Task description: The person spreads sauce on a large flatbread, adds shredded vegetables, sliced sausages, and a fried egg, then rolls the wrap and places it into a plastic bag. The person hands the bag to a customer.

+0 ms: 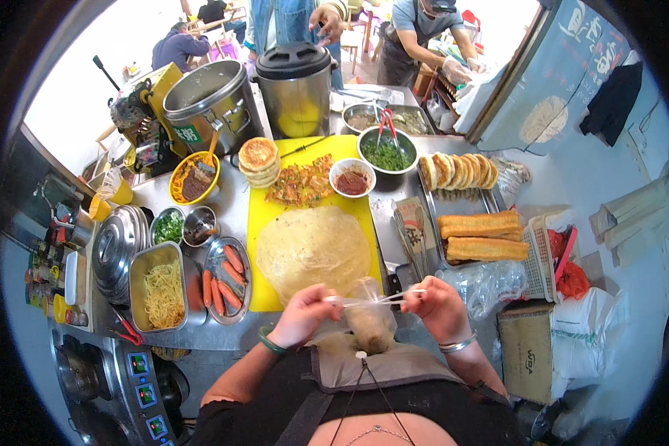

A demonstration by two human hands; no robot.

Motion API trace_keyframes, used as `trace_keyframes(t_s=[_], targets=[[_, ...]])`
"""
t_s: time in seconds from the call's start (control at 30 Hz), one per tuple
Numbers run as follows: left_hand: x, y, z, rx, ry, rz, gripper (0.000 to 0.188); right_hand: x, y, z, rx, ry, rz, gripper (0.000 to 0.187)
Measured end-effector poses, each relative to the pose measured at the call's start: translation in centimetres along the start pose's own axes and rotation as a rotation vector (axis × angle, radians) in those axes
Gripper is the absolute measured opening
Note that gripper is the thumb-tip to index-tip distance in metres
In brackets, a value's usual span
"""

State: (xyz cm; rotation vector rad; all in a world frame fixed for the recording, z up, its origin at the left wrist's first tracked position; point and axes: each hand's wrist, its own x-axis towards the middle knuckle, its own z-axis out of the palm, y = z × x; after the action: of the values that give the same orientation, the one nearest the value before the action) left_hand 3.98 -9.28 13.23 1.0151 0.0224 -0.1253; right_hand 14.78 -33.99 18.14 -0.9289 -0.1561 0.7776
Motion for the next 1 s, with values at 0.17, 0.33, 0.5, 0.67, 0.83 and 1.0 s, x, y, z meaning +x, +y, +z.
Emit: trace_keyframes(t_s=[0.17, 0.33, 0.5, 0.67, 0.83, 1.0], targets=[[6.2, 8.0, 3.8, 1.364, -0.218, 0.784, 0.017, 3.3, -3.6, 2.5, -0.449, -0.386, 0.205, 0.035], [13.5, 11.9, 3.3, 0.907, 0.025, 0.467, 0.008, 10.3, -10.4, 5.1, -0.737, -0.525, -0.024, 0.056], [20.6, 19.5, -1.5, 0.517, -0.121, 0.256, 0.025, 19.6, -19.1, 10.1, -1.208, -0.492, -0.232, 0.050], [25.9, 22.7, -6.0, 0.208, -0.280, 0.326, 0.014, 28.3, -22.0, 8.2, -0.905, -0.309, -0.347, 0.027], [30.9, 24.5, -9.7, 0.132, -0.193, 0.316, 0.013, 33.9, -21.9, 7.9, -0.845, -0.199, -0.361, 0.024], [35.0, 25.6, -13.0, 0.101, -0.242, 0.378, 0.012, 39.1, -21.8, 6.9, -0.779, -0.228, -0.410, 0.024]])
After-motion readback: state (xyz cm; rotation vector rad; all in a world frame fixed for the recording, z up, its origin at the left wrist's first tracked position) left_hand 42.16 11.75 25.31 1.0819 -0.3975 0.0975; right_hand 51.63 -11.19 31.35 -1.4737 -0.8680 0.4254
